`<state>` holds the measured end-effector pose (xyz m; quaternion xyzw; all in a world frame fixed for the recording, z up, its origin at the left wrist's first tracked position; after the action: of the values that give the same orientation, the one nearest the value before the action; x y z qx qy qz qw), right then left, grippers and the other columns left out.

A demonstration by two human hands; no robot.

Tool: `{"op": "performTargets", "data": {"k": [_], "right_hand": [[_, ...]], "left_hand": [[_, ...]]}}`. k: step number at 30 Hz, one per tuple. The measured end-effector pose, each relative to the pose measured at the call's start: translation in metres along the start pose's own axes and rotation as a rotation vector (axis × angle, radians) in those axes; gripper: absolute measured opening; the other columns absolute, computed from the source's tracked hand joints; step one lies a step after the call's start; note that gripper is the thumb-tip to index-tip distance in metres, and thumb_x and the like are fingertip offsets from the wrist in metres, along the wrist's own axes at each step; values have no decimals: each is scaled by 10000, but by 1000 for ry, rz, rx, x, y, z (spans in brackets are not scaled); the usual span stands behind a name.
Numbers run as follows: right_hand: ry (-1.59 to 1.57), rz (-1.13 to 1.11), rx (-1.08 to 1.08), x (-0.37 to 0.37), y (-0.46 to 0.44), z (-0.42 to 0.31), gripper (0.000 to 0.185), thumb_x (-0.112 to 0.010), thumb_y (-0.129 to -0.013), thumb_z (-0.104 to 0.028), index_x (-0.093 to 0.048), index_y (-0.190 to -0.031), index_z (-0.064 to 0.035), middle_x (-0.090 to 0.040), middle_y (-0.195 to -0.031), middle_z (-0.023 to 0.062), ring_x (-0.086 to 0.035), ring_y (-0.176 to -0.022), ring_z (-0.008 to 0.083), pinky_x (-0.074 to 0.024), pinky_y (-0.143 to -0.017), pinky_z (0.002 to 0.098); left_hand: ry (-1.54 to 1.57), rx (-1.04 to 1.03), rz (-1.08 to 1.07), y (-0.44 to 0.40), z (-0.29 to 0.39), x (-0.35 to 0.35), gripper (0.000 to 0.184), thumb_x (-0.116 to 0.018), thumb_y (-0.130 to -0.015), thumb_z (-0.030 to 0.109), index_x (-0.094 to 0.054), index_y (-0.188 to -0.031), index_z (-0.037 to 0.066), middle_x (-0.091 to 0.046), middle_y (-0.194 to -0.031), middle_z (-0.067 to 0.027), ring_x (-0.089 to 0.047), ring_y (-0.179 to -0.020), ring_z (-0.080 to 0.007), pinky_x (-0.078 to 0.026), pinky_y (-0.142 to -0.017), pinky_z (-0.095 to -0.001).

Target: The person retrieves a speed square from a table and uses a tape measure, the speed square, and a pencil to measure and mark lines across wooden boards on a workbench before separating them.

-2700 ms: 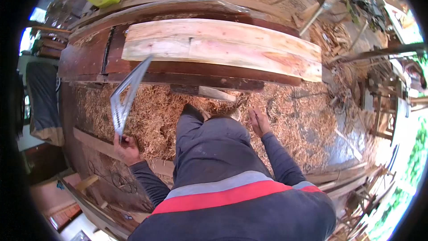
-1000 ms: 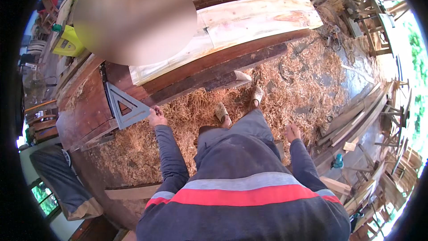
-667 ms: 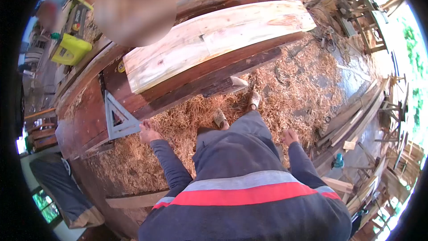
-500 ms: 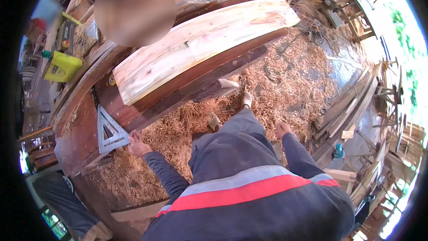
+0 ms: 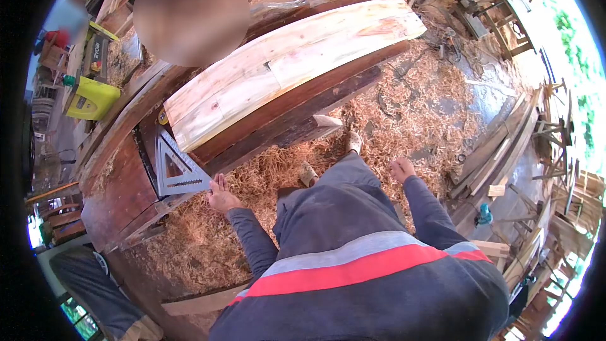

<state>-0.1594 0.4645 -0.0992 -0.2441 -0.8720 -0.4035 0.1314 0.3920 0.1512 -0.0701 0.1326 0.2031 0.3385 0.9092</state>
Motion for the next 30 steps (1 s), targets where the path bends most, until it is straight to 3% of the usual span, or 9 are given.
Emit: {"op": "performTargets", "data": {"k": [10, 12, 14, 17, 20, 22, 25, 28, 30], "right_hand": [[-126, 116, -224, -7, 30, 97, 236, -545, -988, -230, -576, -822, -66, -558, -632, 32, -540, -493, 129, -438, -432, 295], [232, 40, 198, -13, 9, 155, 235, -599, -917, -214, -585, -747, -52, -548, -616, 47, -555, -557, 157, -447, -473, 321], [-761, -6, -377, -24, 35, 142, 218, -595, -926, -206, -593, -765, -59, -569, -622, 40, -552, -560, 166, -444, -490, 318], [-706, -87, -192, -28, 46, 114, 301, -584, -927, -224, -592, -667, -73, -540, -554, -7, -498, -466, 121, -394, -435, 303], [-164, 34, -269, -19, 57, 93, 303, -586, -890, -188, -578, -603, -89, -519, -527, -24, -486, -473, 111, -381, -438, 311], [-56, 5, -377, -11, 43, 106, 172, -565, -937, -177, -577, -832, -41, -662, -690, 104, -638, -572, 214, -488, -483, 347], [-69, -4, -347, 5, -4, 108, 171, -566, -934, -183, -576, -830, -48, -658, -687, 102, -634, -568, 208, -492, -483, 357], [-115, 20, -320, 27, -45, 102, 168, -569, -930, -191, -575, -827, -58, -651, -682, 99, -627, -562, 199, -498, -483, 372], [-156, 23, -239, 48, -68, 63, 186, -572, -937, -215, -585, -839, -57, -633, -664, 78, -599, -545, 170, -485, -486, 355]], "left_hand": [[34, 242, 22, -69, -14, 38, 258, -662, -936, 212, -603, -1032, -20, -664, -940, -96, -650, -846, -206, -557, -779, -322], [-87, 340, -72, -89, -25, 54, 266, -682, -927, 254, -602, -1036, 25, -656, -938, -78, -643, -839, -205, -550, -790, -329], [-179, 424, 18, -81, -21, 58, 307, -681, -926, 316, -580, -1067, 63, -645, -869, -94, -657, -718, -235, -556, -603, -307], [-232, 508, -2, -78, -16, 68, 313, -672, -931, 326, -571, -1035, 48, -627, -757, -119, -624, -551, -241, -525, -474, -301], [-531, 552, 97, -63, -12, 58, 321, -657, -936, 338, -567, -976, 32, -610, -675, -132, -583, -459, -237, -491, -410, -320], [-740, 350, 32, -58, 4, 29, 306, -631, -940, 311, -549, -965, 18, -607, -666, -136, -590, -476, -226, -468, -392, -331], [-738, -8, -59, -90, 19, -5, 286, -589, -950, 293, -593, -937, 8, -565, -608, -109, -572, -454, -199, -480, -398, -310], [-864, -182, -94, -96, 49, -71, 355, -612, -936, 326, -600, -954, -28, -621, -719, -151, -638, -603, -244, -528, -555, -345], [-1105, -641, 156, -117, 61, -101, 449, -622, -921, 363, -605, -1046, -67, -666, -951, -231, -665, -876, -313, -512, -794, -394]]}}
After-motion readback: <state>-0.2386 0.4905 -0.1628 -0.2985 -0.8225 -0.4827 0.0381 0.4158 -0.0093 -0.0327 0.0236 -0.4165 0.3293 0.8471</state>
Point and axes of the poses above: each hand's wrist, its own y-axis away from the middle knuckle, its own x-axis out of the back of the hand, z = x × y, the point moved 4 cm from there along -y, towards the middle knuckle
